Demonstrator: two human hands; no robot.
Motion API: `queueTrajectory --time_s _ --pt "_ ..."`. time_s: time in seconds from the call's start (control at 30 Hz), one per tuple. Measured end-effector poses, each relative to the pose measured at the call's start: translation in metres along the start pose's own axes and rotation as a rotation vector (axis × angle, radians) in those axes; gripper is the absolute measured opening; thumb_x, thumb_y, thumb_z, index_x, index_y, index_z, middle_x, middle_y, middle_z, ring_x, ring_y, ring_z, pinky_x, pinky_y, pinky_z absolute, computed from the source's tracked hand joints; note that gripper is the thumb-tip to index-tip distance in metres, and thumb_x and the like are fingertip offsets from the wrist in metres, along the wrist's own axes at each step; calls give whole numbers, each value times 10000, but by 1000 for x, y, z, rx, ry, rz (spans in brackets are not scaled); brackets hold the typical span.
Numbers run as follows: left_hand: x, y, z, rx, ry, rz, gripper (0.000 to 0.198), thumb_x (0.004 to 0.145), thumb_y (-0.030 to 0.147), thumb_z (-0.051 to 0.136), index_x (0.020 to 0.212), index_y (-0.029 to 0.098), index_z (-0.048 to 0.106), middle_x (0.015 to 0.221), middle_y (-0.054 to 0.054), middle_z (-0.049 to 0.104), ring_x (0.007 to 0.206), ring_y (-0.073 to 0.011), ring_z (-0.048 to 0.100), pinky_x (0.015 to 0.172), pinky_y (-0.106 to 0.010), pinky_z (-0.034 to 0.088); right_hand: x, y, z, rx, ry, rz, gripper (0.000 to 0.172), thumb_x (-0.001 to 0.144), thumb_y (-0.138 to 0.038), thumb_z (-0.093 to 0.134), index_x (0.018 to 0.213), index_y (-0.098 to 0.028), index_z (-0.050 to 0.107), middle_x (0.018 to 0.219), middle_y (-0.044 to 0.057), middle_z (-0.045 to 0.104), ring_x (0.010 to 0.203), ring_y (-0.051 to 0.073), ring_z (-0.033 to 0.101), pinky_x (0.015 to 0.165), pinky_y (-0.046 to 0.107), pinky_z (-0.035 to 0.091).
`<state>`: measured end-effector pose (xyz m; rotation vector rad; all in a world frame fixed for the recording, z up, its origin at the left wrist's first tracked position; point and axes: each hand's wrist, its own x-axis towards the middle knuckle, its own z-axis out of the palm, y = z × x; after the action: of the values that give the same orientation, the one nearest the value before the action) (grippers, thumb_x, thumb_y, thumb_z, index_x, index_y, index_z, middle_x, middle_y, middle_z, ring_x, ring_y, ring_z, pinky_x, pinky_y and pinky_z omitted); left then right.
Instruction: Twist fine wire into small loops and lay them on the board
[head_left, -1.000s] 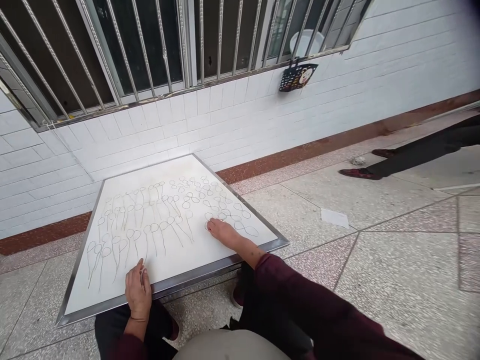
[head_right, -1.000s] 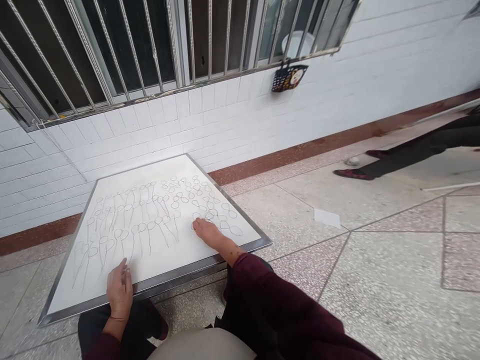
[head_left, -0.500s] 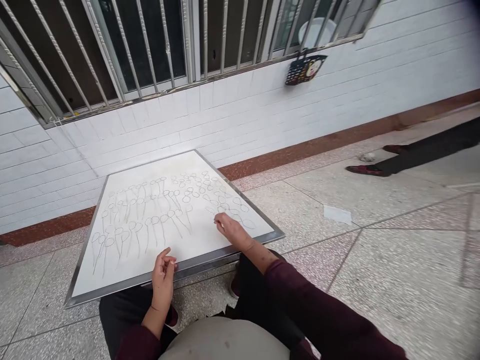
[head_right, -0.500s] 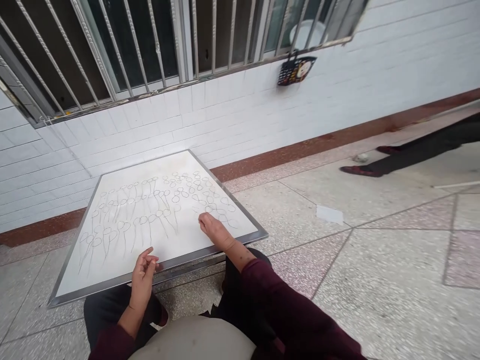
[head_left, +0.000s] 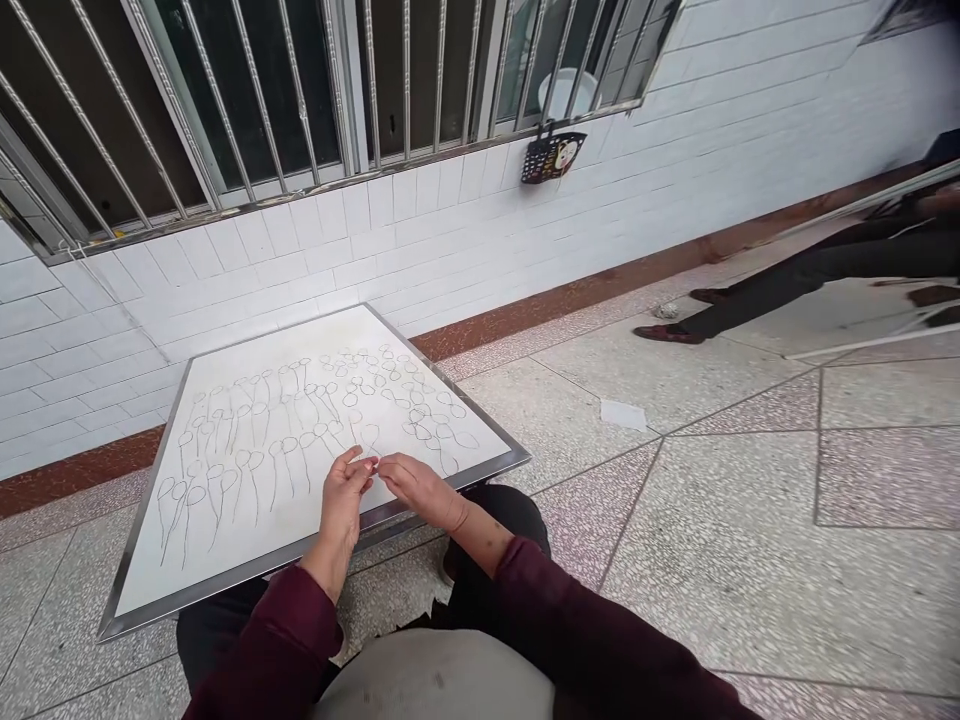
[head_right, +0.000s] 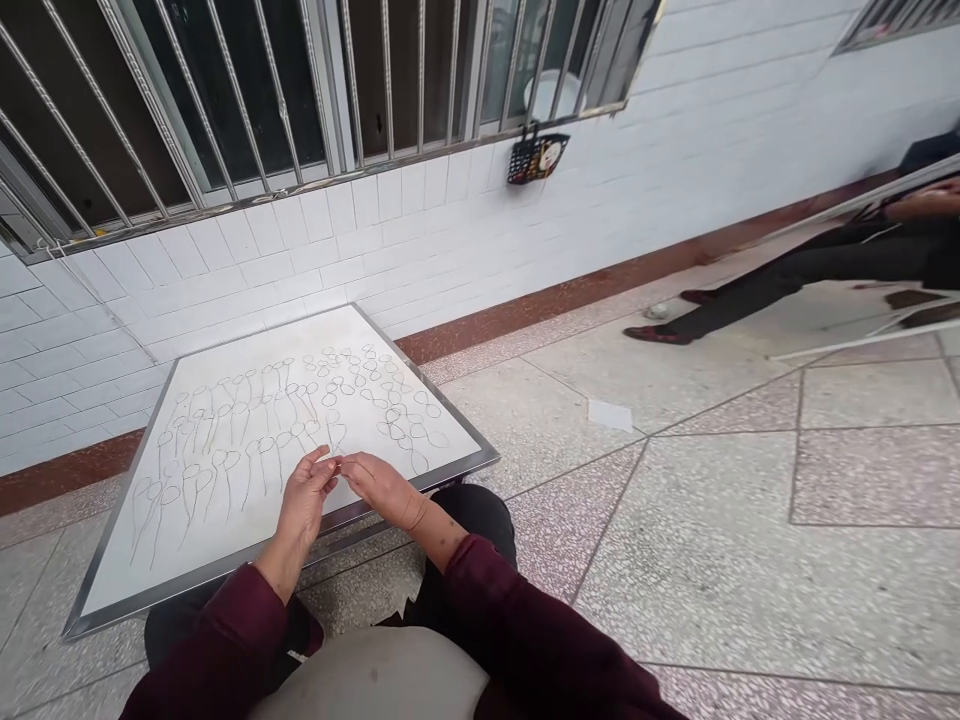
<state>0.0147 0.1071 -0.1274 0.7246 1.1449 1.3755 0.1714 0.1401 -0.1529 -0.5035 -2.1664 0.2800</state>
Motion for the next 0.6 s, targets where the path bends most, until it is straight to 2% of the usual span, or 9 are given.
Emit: queueTrajectory --time_s 0.1,0.27,0.33,0.4,0.5,0.6 --pt "-15 2 -3 -19 5 20 522 695 365 778 1145 159 611 958 -94 724 854 -162 648 760 -271 421 -1 -18 0 27 14 -12 241 956 -127 405 1145 -217 523 1035 104 626 1009 196 591 836 377 539" --pt "-36 14 -11 17 29 99 491 736 331 742 1182 179 606 1001 -89 726 752 -132 610 725 -270 409 -5 -40 5 121 -6 13 225 948 -121 416 1117 -229 517 1006 96 631 958 187 592 810 360 537" --pt "-43 19 -13 44 27 130 486 748 322 730 1194 180 600 1000 -88 725 730 -133 602 719 -279 414 -5 -48 9 188 34 50 198 942 -129 431 1076 -242 525 984 82 631 949 185 597 809 362 533" --pt "-49 22 -14 58 18 144 479 764 332 715 1203 187 593 1002 -84 723 726 -133 598 715 -280 418 -4 -56 13 266 135 163 128 930 -162 479 1012 -246 531 966 74 621 933 190 601 795 365 531" --pt "-57 24 -16 100 -4 154 474 790 352 693 1227 211 576 1044 -79 715 751 -133 595 708 -269 418 1 -66 19 507 287 465 124 899 -241 565 1006 -250 502 915 49 595 808 174 607 676 329 538" --pt "-63 26 -17 140 -24 179 477 804 360 678 1245 220 563 1053 -80 712 790 -145 604 713 -267 425 7 -73 22 776 322 675 183 865 -299 621 984 -253 491 838 5 566 703 142 584 593 280 514"
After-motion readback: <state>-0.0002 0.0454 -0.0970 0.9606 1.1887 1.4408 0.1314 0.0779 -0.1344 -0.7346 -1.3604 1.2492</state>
